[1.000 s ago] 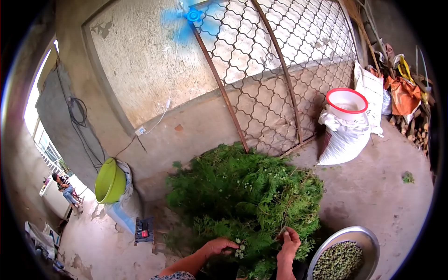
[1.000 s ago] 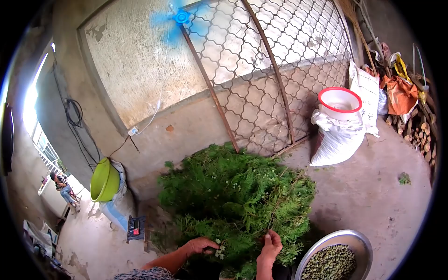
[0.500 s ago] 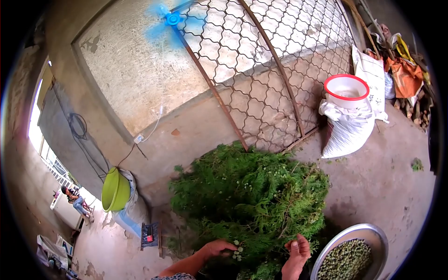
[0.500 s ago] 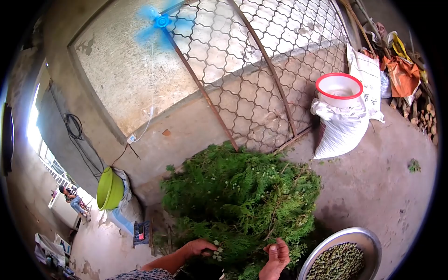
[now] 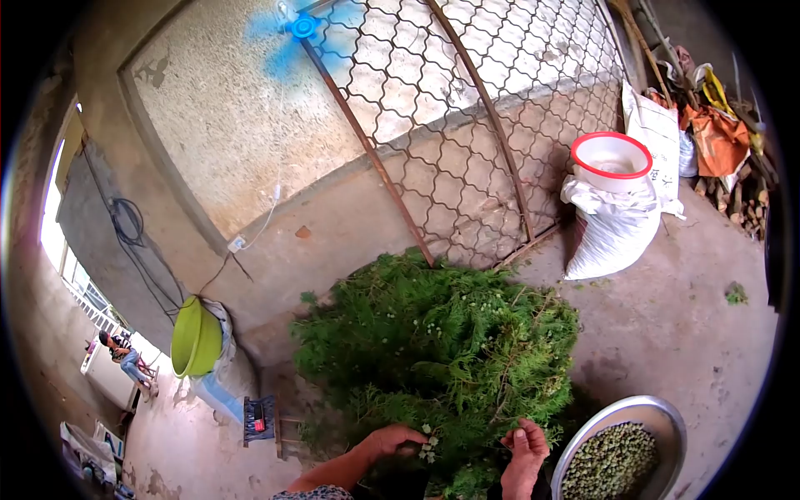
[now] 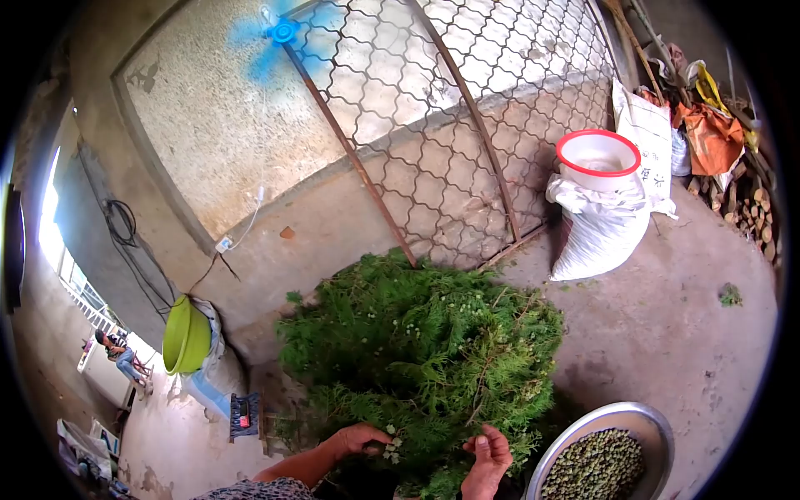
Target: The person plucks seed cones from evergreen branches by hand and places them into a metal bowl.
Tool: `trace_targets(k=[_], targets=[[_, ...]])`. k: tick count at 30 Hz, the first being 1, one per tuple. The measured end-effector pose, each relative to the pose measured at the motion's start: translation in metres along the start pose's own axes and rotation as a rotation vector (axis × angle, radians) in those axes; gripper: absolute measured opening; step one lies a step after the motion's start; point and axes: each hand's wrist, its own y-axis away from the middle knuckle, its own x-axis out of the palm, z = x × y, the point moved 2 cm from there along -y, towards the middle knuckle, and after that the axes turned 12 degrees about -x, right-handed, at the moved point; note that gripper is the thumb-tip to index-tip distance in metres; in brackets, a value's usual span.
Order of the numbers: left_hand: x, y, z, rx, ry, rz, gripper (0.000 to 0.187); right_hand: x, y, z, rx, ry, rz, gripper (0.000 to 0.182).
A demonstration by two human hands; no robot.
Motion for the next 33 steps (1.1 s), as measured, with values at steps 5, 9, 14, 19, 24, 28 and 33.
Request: trace_targets(k=[5,9,14,19,24,28,33], targets=[[0.034,0.014,-0.005,0.121,-0.161,-0.238,0.035,0.007,0.000,-0.002,0.067,0.072,-0.040,0.015],[0.029,0.012,-0.001,0.318,-0.391,-0.252,0.035,0.010,0.003,0.001,0.034,0.065,-0.024,0.015],[0.019,0.008,0.001,0.188,-0.201,-0.161,0.006,0.009,0.002,-0.005,0.019,0.062,-0.025,0.015],[0.030,0.015,-0.008,0.095,-0.082,-0.215,0.031,0.008,0.001,-0.008,0.023,0.081,-0.006,0.015],[0.049,0.025,-0.011,0.094,-0.016,-0.421,0.009,0.009,0.001,-0.013,0.029,0.104,-0.004,0.016],[0.037,0.020,-0.011,0.063,-0.046,-0.398,0.012,0.012,0.000,-0.010,0.066,0.117,-0.003,0.016],[0.053,0.025,-0.009,0.085,-0.082,-0.367,0.011,0.014,0.002,-0.011,0.104,0.101,-0.040,0.013]])
